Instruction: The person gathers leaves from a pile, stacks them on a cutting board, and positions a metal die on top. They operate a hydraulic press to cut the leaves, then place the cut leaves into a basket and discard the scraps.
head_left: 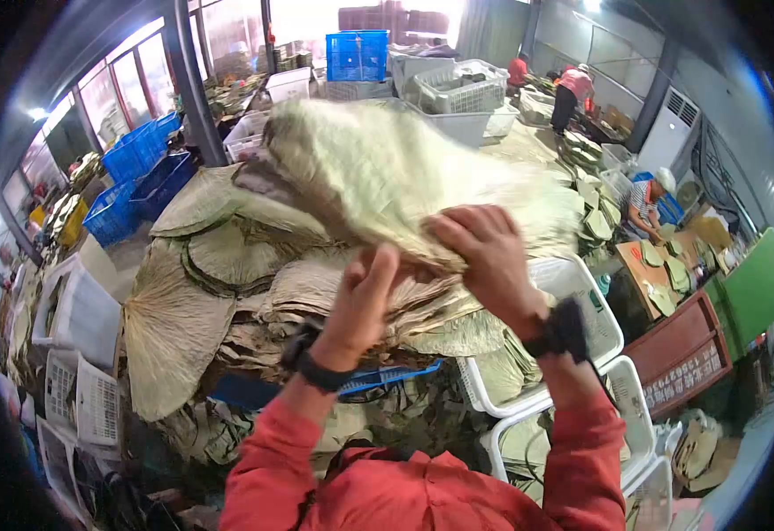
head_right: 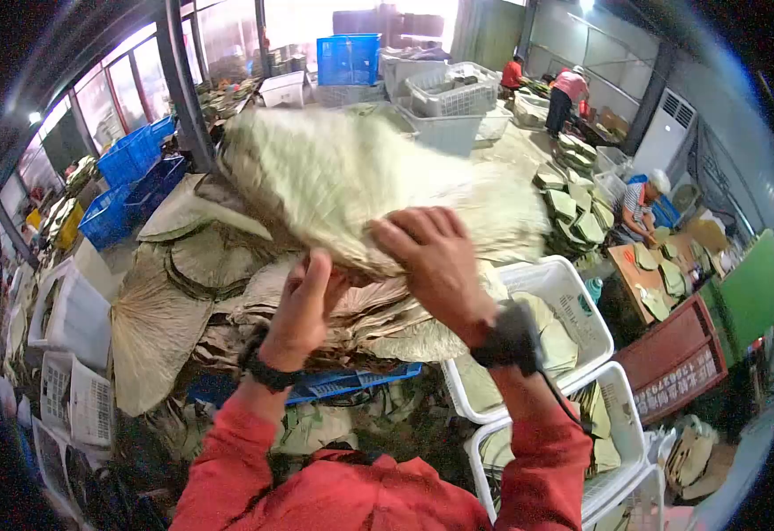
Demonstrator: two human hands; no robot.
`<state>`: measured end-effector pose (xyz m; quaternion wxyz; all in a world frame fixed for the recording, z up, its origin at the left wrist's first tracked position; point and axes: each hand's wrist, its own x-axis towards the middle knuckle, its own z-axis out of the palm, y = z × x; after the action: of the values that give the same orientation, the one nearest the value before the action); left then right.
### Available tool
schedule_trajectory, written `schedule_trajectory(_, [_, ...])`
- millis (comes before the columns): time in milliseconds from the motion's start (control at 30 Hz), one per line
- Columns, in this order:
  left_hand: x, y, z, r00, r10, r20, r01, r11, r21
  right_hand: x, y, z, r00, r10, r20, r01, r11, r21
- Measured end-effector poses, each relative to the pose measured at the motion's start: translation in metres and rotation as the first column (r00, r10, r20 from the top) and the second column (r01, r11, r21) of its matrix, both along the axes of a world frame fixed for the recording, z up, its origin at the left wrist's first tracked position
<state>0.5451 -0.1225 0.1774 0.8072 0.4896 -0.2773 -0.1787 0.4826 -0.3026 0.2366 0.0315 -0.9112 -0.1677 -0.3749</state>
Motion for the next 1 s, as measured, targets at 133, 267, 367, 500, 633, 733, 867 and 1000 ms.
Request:
schedule_trajectory(133, [0.012,0.068,-0.051,0.896,-0.238,0.376,-0.079,0.747,0.660,0.037,0.006,-0.093,0.919,0.151,-0.363,-0.082,0.976,0.200])
schedule_trajectory(267, [0.017,0.092,-0.010,0.544,-0.351,0.762,-0.374,0.712,0.595,0.039,-0.004,-0.130,0.814,0.258,-0.520,-0.017,0.906,0.424])
schedule_trajectory(367, [0.052,0.086,-0.012,0.385,-0.520,0.763,-0.456,0.612,0.647,0.042,-0.001,-0.119,0.772,0.266,-0.577,-0.007,0.912,0.411])
schedule_trajectory(500, [0.074,0.075,-0.059,0.306,-0.696,0.649,-0.403,0.523,0.751,0.033,0.008,-0.123,0.721,0.346,-0.601,-0.012,0.873,0.488])
schedule_trajectory(633, [0.077,0.073,-0.082,0.364,-0.689,0.626,-0.272,0.565,0.779,0.023,0.013,-0.108,0.658,0.119,-0.743,0.087,0.969,0.232])
schedule_trajectory(733, [0.081,0.072,-0.080,0.361,-0.703,0.612,-0.235,0.566,0.790,-0.007,0.016,-0.098,0.672,-0.030,-0.740,0.223,0.961,0.163])
schedule_trajectory(867, [0.083,0.073,-0.082,0.400,-0.684,0.610,-0.201,0.584,0.786,-0.013,0.027,-0.091,0.651,-0.148,-0.745,0.262,0.964,0.038])
schedule_trajectory(1000, [0.082,0.076,-0.085,0.421,-0.668,0.613,-0.157,0.612,0.775,-0.014,0.038,-0.094,0.737,-0.163,-0.656,0.256,0.966,0.047])
